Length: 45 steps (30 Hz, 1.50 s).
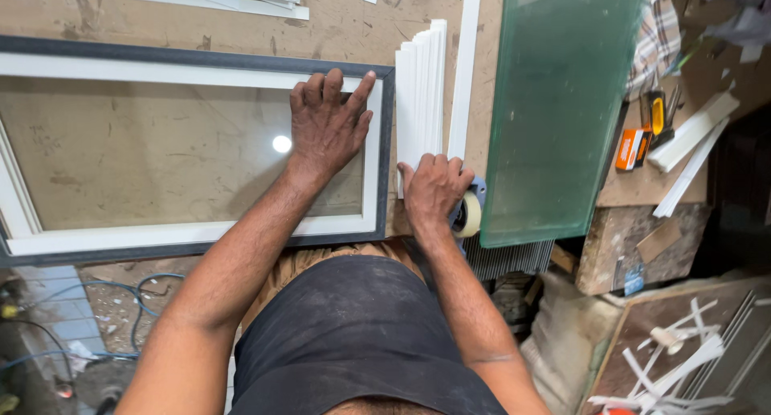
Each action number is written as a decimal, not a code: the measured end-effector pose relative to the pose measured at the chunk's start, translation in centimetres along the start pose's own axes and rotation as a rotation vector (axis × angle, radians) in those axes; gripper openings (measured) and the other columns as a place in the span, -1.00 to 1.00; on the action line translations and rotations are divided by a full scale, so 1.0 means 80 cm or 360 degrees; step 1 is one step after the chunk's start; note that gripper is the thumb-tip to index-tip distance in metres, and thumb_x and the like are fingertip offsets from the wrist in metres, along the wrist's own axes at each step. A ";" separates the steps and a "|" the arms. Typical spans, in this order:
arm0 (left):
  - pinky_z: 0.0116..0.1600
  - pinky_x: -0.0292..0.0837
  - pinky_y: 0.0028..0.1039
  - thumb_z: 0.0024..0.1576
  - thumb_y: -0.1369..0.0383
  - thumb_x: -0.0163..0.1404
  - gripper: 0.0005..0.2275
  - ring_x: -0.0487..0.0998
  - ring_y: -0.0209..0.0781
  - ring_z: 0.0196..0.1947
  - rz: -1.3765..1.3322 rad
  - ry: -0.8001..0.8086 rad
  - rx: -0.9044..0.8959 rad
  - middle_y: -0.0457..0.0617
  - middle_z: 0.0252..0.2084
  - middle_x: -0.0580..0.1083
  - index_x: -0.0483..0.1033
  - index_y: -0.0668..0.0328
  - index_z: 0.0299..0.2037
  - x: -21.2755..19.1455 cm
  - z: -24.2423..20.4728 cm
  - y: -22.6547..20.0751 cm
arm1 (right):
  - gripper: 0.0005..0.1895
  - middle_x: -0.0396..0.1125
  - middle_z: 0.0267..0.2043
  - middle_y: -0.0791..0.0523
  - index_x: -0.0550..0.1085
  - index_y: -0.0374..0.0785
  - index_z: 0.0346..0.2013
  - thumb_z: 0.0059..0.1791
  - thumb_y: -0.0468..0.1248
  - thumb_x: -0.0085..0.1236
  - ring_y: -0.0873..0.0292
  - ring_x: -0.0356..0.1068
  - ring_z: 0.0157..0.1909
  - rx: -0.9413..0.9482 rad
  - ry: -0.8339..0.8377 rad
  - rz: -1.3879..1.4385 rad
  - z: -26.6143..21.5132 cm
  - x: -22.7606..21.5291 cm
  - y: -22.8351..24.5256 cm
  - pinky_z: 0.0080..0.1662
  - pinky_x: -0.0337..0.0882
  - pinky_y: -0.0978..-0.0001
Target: The person assembles a picture frame by placing white strips along the inner edges of a black frame and securing them with clear tape. They repeatedly adjust the frame's position on the workbench and press the tape to ensure adhesion.
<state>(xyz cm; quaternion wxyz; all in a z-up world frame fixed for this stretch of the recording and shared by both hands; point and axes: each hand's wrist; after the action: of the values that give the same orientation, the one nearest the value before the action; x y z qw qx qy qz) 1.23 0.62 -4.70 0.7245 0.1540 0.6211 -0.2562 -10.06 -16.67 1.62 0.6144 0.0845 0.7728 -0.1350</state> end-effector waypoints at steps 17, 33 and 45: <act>0.18 0.09 0.00 0.20 0.11 0.22 -0.30 0.23 0.07 0.14 -0.0802 0.0084 0.0184 0.19 0.12 0.27 0.18 0.21 0.47 -0.028 0.010 0.041 | -0.79 0.41 -0.34 0.06 0.56 -0.28 -0.38 0.08 -0.24 0.11 -0.01 0.29 -0.05 0.0225 -0.0304 0.0341 -0.028 0.001 0.025 0.27 -0.12 -0.34; 0.01 0.63 -0.31 0.18 0.35 0.05 -0.63 0.70 -0.19 -0.08 -0.2785 0.0988 -0.1019 0.03 -0.16 0.65 0.44 0.30 0.18 -0.160 -0.089 0.020 | -0.78 0.45 -0.25 0.15 0.59 -0.23 -0.13 0.15 -0.13 0.18 0.19 0.46 -0.24 0.0441 -0.0775 0.1309 -0.178 -0.045 0.020 -0.18 0.48 0.36; -0.16 0.52 -0.60 0.21 0.43 0.14 -0.62 0.59 -0.42 -0.29 -0.2504 0.0520 -0.1331 -0.07 -0.27 0.61 0.43 0.39 0.22 -0.183 -0.196 0.023 | -0.72 0.39 -0.16 0.08 0.64 -0.36 -0.14 0.11 -0.15 0.29 0.28 0.36 -0.22 0.0661 -0.0359 0.1807 -0.215 0.115 -0.142 -0.20 0.37 0.48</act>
<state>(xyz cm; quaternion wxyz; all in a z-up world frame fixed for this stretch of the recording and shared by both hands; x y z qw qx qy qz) -12.04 13.29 6.59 0.2398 -0.5562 0.6845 -0.4058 -31.49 -22.40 -2.55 0.6391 0.5860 0.4948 0.0574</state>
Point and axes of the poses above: each hand's wrist, its own z-axis towards the middle knuckle, its own x-axis out of the palm, y = z × x
